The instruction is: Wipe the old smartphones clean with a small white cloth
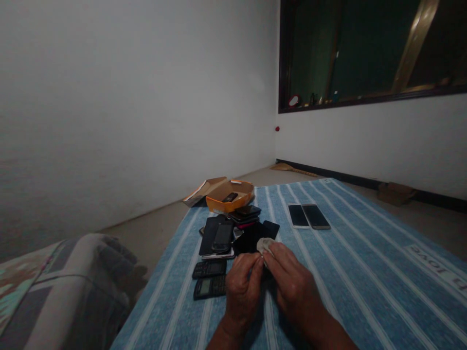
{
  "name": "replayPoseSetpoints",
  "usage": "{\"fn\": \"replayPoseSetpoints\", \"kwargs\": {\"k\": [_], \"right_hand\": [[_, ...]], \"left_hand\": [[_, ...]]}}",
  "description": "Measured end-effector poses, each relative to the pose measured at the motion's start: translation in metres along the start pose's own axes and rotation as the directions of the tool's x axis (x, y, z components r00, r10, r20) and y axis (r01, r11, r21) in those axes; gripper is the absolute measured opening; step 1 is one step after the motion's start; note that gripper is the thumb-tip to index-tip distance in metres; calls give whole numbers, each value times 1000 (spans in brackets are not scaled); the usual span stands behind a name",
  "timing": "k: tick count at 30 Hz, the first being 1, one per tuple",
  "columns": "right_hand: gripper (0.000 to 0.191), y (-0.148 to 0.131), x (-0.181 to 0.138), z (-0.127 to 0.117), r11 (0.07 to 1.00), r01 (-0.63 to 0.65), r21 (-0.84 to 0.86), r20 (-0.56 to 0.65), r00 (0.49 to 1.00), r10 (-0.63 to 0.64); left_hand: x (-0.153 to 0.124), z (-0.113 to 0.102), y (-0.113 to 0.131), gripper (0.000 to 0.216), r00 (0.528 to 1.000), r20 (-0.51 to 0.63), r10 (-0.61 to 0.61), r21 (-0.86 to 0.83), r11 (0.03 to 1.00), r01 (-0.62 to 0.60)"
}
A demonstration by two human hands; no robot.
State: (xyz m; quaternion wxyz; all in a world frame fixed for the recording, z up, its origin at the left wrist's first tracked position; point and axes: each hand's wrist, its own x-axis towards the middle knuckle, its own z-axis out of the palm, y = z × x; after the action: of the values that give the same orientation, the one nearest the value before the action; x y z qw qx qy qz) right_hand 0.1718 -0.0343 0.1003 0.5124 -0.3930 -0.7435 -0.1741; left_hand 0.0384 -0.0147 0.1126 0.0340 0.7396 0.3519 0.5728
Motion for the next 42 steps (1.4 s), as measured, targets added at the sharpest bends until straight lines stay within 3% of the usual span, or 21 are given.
{"fn": "replayPoseSetpoints", "kwargs": {"k": [5, 9, 21, 24, 30, 34, 39, 42], "right_hand": [[48, 11, 0, -2, 1000, -17, 4, -22, 1000, 17], [49, 18, 0, -5, 998, -48, 39, 31, 998, 47], [53, 27, -3, -9, 911, -342, 231, 96, 940, 328], [50, 27, 1, -12, 816, -458, 352, 140, 888, 438], [37, 23, 4, -9, 508, -722, 470, 325, 676, 661], [32, 22, -6, 3, 457, -773, 439, 380, 621, 686], [31, 23, -14, 9, 466, -777, 422, 370, 617, 694], [34, 22, -11, 6, 551, -705, 446, 256, 691, 676]], "left_hand": [[1, 0, 1, 15, 1000, -12, 15, -2, 1000, -15], [1, 1, 0, 15, 999, -25, 21, 14, 1000, -21], [1, 0, -1, 15, 1000, -16, -7, 6, 1000, 7], [1, 1, -1, 15, 1000, -20, -15, -1, 1000, 15], [1, -1, -2, 16, 999, -22, -41, -17, 999, 41], [1, -3, -5, 19, 996, -25, -86, -20, 996, 86], [2, -3, -6, 21, 995, -17, -100, -2, 995, 100], [1, -2, -3, 22, 996, 0, -92, 3, 996, 92]]}}
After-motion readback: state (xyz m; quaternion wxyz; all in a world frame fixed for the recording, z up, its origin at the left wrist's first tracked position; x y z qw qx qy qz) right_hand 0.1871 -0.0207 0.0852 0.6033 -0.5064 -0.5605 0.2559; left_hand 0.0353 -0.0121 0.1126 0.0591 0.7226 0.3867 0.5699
